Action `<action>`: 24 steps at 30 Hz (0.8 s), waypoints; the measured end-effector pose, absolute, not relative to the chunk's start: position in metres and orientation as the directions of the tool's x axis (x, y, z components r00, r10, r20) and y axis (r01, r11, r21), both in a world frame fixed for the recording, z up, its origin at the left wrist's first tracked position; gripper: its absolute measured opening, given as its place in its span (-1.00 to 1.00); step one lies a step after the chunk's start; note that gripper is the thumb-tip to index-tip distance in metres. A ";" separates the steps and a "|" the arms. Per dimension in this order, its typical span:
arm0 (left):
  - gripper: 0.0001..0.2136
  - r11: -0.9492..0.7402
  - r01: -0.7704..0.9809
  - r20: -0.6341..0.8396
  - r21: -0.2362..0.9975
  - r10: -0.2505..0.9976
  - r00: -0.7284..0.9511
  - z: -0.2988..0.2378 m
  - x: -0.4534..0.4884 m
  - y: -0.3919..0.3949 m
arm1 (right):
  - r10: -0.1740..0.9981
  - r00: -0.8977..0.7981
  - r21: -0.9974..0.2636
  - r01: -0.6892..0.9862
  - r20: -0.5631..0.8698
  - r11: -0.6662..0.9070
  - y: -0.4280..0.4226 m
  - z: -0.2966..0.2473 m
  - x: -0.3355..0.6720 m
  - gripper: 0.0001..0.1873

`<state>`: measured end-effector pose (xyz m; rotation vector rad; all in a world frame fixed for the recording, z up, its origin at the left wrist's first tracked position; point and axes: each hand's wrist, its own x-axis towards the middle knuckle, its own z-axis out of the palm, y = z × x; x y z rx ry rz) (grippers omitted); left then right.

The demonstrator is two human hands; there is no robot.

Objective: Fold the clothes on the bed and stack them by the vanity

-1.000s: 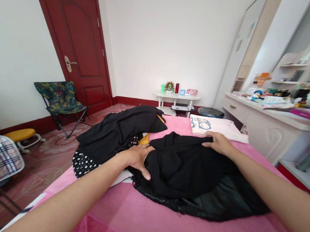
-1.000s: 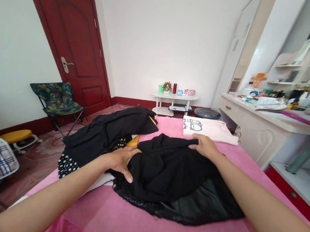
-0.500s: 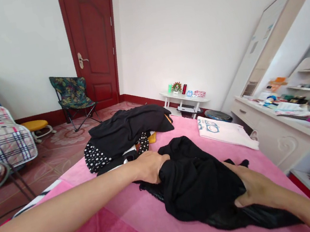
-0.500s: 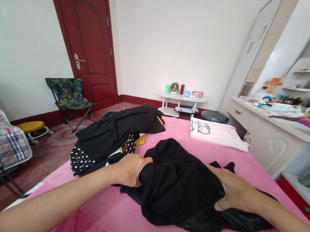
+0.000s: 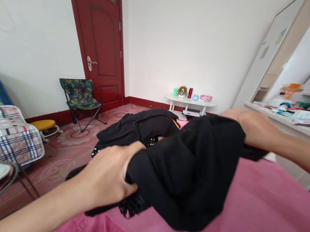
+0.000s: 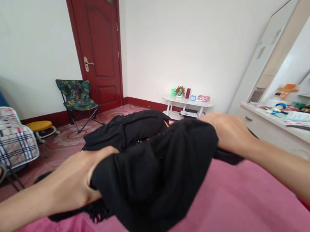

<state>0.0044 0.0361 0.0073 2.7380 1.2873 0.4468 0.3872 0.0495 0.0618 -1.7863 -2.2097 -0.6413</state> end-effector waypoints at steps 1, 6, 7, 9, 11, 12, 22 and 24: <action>-0.63 -0.585 0.794 0.275 0.165 0.801 0.532 0.016 -0.002 0.048 | 0.829 -0.250 0.222 0.962 0.500 0.157 0.074 0.078 0.374 -0.74; -0.34 -0.266 0.964 0.476 0.028 0.851 0.221 0.023 -0.020 0.126 | 0.624 -0.158 0.229 0.973 0.765 -0.035 0.185 0.096 0.334 -0.41; -0.24 -0.248 0.969 0.474 0.007 0.854 0.216 0.018 -0.018 0.142 | 0.627 -0.115 0.198 0.978 0.771 -0.063 0.199 0.086 0.335 -0.30; -0.05 -0.297 0.955 0.408 -0.020 0.869 0.279 0.006 -0.009 0.171 | 0.689 -0.080 0.195 0.977 0.721 -0.091 0.218 0.056 0.349 -0.21; 0.02 -0.404 0.915 0.319 -0.016 0.865 0.388 -0.005 0.007 0.195 | 0.775 -0.095 0.264 0.960 0.625 -0.094 0.221 0.018 0.376 -0.30; -0.02 -0.449 0.894 0.293 -0.003 0.854 0.429 -0.010 0.017 0.207 | 0.811 -0.093 0.300 0.948 0.577 -0.105 0.219 0.000 0.394 -0.35; -0.20 -0.427 0.903 0.201 0.050 0.890 0.410 -0.058 0.068 0.282 | 0.830 0.520 0.120 0.828 0.203 -0.548 0.177 -0.126 0.589 -0.35; -0.20 -0.431 0.902 0.220 0.017 0.882 0.417 -0.064 0.066 0.282 | 0.809 0.560 0.079 0.811 0.179 -0.579 0.177 -0.139 0.611 -0.38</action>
